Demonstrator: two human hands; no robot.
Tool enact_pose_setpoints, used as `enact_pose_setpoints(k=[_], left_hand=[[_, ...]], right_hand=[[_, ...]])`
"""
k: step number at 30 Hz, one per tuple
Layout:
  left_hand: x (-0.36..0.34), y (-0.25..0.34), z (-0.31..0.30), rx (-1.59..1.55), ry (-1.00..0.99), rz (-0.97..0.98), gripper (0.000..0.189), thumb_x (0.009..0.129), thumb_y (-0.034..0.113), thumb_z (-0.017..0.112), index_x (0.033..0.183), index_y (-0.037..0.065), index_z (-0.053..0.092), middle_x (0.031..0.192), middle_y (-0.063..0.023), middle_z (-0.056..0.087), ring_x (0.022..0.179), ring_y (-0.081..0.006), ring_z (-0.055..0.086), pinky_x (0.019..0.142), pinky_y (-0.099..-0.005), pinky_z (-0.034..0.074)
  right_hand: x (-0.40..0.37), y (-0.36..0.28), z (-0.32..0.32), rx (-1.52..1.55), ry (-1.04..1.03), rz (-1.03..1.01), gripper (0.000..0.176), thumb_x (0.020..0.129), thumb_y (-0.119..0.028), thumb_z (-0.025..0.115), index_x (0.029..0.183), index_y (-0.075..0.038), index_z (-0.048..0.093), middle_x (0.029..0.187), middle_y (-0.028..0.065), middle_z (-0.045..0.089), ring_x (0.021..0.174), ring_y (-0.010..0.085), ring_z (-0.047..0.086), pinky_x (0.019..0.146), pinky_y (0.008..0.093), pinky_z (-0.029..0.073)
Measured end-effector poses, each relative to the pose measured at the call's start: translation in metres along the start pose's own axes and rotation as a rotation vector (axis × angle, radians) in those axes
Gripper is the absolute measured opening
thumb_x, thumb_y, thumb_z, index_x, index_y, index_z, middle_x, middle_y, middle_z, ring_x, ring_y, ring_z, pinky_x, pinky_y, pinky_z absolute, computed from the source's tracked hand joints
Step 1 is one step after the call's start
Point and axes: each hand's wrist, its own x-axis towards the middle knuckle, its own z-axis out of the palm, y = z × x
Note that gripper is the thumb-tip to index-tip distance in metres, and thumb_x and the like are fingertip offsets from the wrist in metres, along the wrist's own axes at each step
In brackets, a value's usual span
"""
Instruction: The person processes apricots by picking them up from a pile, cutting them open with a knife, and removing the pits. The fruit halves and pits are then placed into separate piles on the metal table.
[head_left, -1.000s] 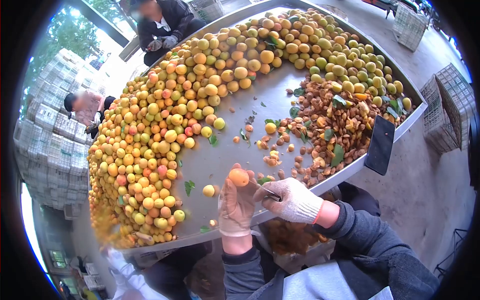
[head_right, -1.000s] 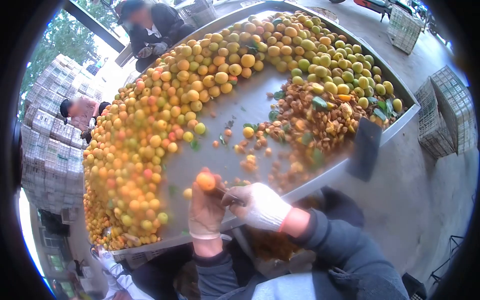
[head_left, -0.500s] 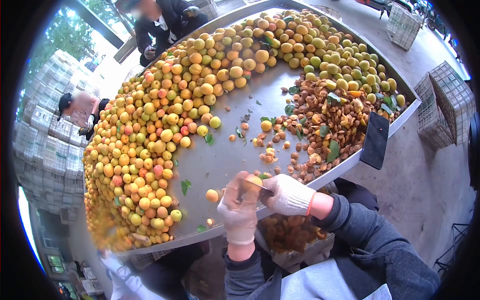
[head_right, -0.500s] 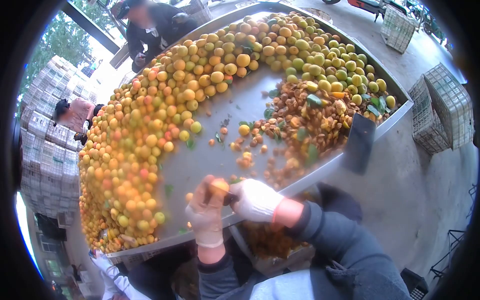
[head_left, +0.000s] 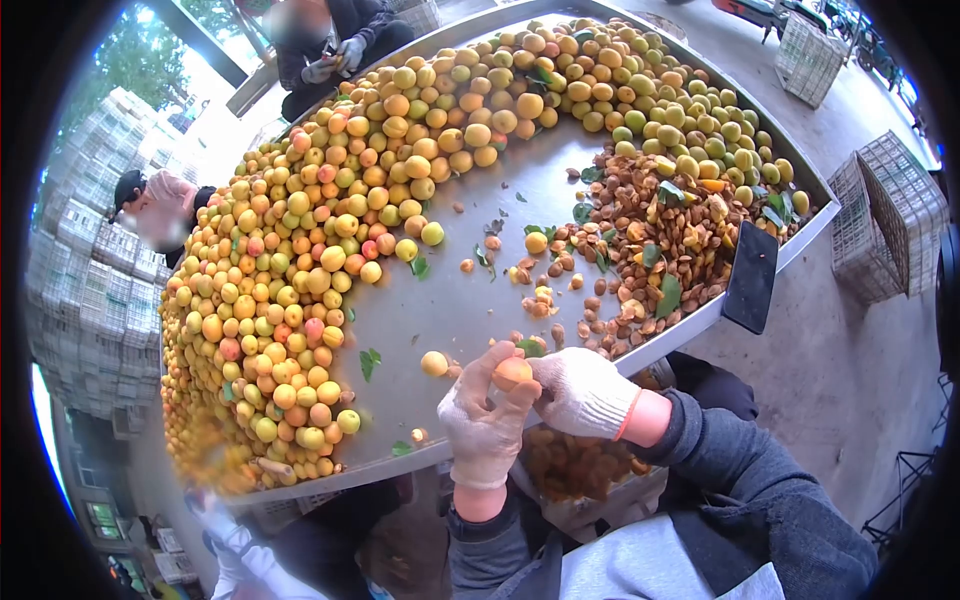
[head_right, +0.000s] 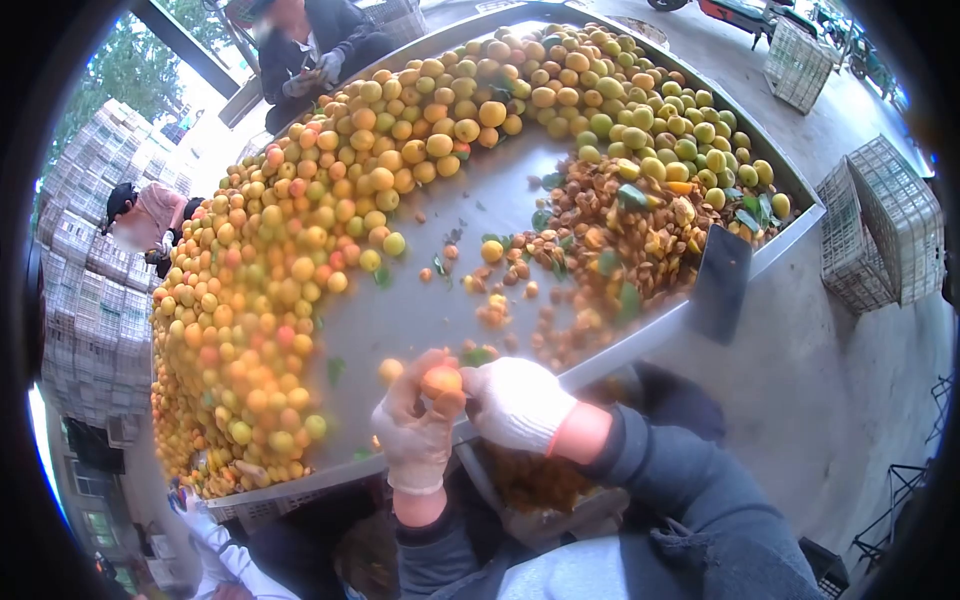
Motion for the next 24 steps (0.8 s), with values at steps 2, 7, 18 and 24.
enact_pose_setpoints(k=[2, 7, 18, 24], left_hand=[[0.000, 0.000, -0.005, -0.011, -0.087, -0.010, 0.048, 0.079, 0.020, 0.078, 0.116, -0.004, 0.060, 0.104, -0.0100, 0.066, 0.094, -0.0178, 0.063, 0.087, -0.0305, 0.050], [0.003, 0.007, -0.007, -0.278, -0.205, -0.056, 0.044, 0.082, 0.018, 0.075, 0.117, -0.003, 0.060, 0.107, -0.0112, 0.065, 0.099, -0.0189, 0.062, 0.091, -0.0310, 0.048], [0.005, -0.008, -0.007, 0.625, -0.035, 0.316, 0.050, 0.083, 0.024, 0.072, 0.126, 0.005, 0.054, 0.092, -0.0134, 0.060, 0.082, -0.0265, 0.061, 0.078, -0.0342, 0.051], [-0.002, 0.008, 0.023, 0.191, -0.058, 0.249, 0.038, 0.088, 0.020, 0.062, 0.120, 0.001, 0.051, 0.088, -0.0090, 0.064, 0.076, -0.0213, 0.062, 0.069, -0.0313, 0.050]], right_hand=[[0.003, 0.012, 0.005, 0.395, -0.225, -0.052, 0.015, 0.080, -0.010, 0.060, 0.092, -0.004, 0.067, 0.077, 0.0189, 0.064, 0.070, 0.0328, 0.064, 0.065, 0.0373, 0.050], [0.001, -0.006, -0.010, 0.602, -0.356, 0.013, 0.014, 0.081, -0.008, 0.058, 0.089, -0.003, 0.068, 0.078, 0.0160, 0.066, 0.072, 0.0278, 0.064, 0.068, 0.0326, 0.050], [0.000, -0.006, -0.034, 0.364, 0.124, 0.015, 0.037, 0.083, -0.029, 0.067, 0.107, -0.002, 0.061, 0.092, 0.0204, 0.066, 0.084, 0.0298, 0.066, 0.074, 0.0367, 0.051], [0.002, 0.008, -0.038, 0.578, -0.058, 0.017, 0.033, 0.083, -0.025, 0.065, 0.103, 0.000, 0.057, 0.092, 0.0190, 0.064, 0.086, 0.0298, 0.063, 0.079, 0.0368, 0.049]])
